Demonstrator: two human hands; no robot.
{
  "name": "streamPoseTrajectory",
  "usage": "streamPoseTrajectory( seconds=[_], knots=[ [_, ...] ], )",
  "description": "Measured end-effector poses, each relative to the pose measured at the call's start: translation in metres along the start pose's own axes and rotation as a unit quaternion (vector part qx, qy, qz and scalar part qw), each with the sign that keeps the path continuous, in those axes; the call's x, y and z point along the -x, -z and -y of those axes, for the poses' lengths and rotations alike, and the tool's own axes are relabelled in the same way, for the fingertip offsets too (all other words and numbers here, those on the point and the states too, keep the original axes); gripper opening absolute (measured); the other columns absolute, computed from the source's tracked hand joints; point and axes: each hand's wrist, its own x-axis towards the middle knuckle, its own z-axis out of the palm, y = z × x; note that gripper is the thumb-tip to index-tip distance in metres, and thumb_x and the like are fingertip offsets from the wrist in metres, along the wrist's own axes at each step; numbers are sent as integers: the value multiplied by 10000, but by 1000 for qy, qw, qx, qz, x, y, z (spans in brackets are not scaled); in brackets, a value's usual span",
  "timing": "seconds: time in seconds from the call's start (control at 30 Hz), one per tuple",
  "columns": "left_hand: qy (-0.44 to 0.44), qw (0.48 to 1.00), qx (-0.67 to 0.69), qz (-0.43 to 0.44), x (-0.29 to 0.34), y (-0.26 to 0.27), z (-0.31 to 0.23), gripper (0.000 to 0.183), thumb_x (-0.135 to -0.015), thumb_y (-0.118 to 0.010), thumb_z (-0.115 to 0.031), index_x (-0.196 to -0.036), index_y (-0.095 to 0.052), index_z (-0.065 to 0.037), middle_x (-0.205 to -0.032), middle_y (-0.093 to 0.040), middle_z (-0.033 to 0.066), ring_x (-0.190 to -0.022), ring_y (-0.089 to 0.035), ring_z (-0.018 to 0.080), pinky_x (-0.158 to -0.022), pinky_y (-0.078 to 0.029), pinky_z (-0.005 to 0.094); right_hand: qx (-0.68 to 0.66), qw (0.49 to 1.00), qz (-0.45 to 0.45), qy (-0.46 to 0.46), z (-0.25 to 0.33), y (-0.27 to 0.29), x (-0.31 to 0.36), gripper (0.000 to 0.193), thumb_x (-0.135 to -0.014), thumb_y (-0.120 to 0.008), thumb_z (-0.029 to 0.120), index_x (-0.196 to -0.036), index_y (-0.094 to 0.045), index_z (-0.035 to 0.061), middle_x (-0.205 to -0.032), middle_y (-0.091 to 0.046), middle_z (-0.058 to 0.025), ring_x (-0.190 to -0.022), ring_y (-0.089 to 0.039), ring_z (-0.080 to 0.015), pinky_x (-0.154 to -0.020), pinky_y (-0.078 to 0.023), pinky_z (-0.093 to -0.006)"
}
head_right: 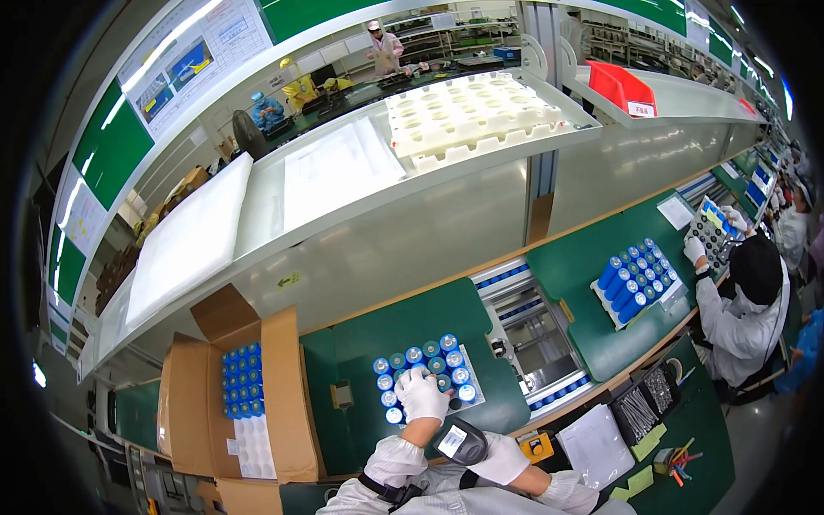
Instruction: The person transfers batteries from a box into a tray, scans each battery with a handheld scanner, and then uses a computer mouse and keyboard.
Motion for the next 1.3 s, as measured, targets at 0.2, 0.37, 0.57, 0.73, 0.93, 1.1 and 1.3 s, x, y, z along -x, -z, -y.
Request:
streamPoseTrajectory(
  seconds=[0.2, 0.37, 0.57, 0.73, 0.93, 1.1, 1.3],
  knots=[
    [3, 1000, 3, -5, -5, 2, 9, 448, -673, -823, -439, -942, -749, -88, -1130, -569, 29, -1170, -471, 270, -1018, -346, 488, -16, 1000, 9, 12, 6, -8, -6, 375, -776, -775, 336, -1038, -703, 76, -960, -717, -170, -933, -690, -343, -807, -552, -370],
    [-51, 998, 22, -12, -2, 16, 29, 433, -712, -796, -442, -925, -739, -69, -1142, -605, 83, -1110, -541, 307, -947, -439, 441, 76, 990, -41, 107, -15, -29, -14, 307, -725, -803, 305, -910, -709, 79, -842, -711, -152, -781, -686, -372, -683, -556, -430],
    [66, 968, 178, -164, 14, 176, 111, 271, -798, -760, -316, -940, -725, -87, -981, -687, 134, -931, -662, 334, -828, -532, 415, -5, 995, -72, 62, -16, -41, -19, 192, -644, -799, 98, -813, -724, 47, -741, -718, -120, -692, -723, -247, -642, -559, -349],
    [275, 944, 11, -181, 18, 170, 319, 335, -791, -753, -331, -1023, -739, -90, -1184, -654, 125, -1120, -598, 326, -949, -498, 411, -15, 996, -29, 82, 7, -58, -31, 216, -618, -793, 84, -818, -717, 50, -756, -719, -122, -708, -722, -258, -651, -557, -351],
    [323, 945, -18, -44, 42, 84, 417, 511, -754, -764, -464, -1198, -702, -220, -1522, -377, 170, -1418, -249, 437, -1146, -306, 500, 46, 990, 4, 132, 57, -61, -33, 240, -600, -795, 125, -817, -704, 74, -741, -702, -126, -714, -700, -327, -649, -556, -401],
    [325, 941, -5, -94, 39, 62, 421, 482, -734, -749, -500, -1135, -733, -234, -1536, -342, 195, -1425, -212, 441, -1184, -156, 523, 32, 989, -3, 143, 10, -84, -38, 227, -626, -786, 106, -837, -709, 68, -765, -714, -124, -729, -713, -300, -662, -558, -377],
    [320, 926, 27, -198, 38, 77, 395, 422, -690, -840, -294, -1071, -734, -145, -1389, -498, 131, -1361, -345, 393, -1123, -286, 496, 23, 994, 4, 107, 27, -88, -37, 223, -642, -784, 94, -851, -712, 63, -782, -721, -127, -744, -723, -284, -669, -560, -359]
  ],
)
